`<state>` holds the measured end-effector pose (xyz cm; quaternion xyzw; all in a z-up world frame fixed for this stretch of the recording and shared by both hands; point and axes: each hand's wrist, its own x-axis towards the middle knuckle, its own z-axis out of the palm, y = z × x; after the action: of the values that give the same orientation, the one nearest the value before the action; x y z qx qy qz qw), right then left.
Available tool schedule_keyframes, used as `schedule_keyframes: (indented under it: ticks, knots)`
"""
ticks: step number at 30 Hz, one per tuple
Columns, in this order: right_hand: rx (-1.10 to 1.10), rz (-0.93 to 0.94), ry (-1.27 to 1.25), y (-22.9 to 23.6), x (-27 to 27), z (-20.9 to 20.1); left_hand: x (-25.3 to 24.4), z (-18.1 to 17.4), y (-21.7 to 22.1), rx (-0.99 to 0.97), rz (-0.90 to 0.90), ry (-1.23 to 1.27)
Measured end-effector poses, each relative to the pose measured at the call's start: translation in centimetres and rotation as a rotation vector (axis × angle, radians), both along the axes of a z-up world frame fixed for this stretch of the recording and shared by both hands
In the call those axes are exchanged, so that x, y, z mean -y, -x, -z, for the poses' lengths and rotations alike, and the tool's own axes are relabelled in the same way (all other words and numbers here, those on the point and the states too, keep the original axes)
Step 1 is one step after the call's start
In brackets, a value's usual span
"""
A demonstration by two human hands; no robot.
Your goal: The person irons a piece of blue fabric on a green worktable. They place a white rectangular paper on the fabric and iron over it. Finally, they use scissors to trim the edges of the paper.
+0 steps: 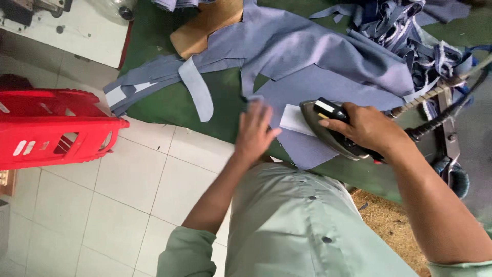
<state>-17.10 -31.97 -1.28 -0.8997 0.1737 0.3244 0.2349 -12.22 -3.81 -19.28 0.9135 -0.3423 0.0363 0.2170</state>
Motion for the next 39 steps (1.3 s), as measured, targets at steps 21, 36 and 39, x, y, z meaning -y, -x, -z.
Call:
schedule_keyframes:
  ticks: [21, 36, 39]
  knots:
    - [-0.006, -0.212, -0.118, -6.1, -7.6, -1.6, -2.5, -4.8, 1.2, -0.043, -0.317, 0.406]
    - [0.085, 0.208, -0.155, 0.0, -1.0, 0.5, 3.9, 0.5, 4.3, 0.185, 0.038, -0.144]
    - [0.076, 0.303, -0.147, 1.2, 0.7, 1.8, 3.8, 0.8, 4.3, 0.206, 0.038, -0.175]
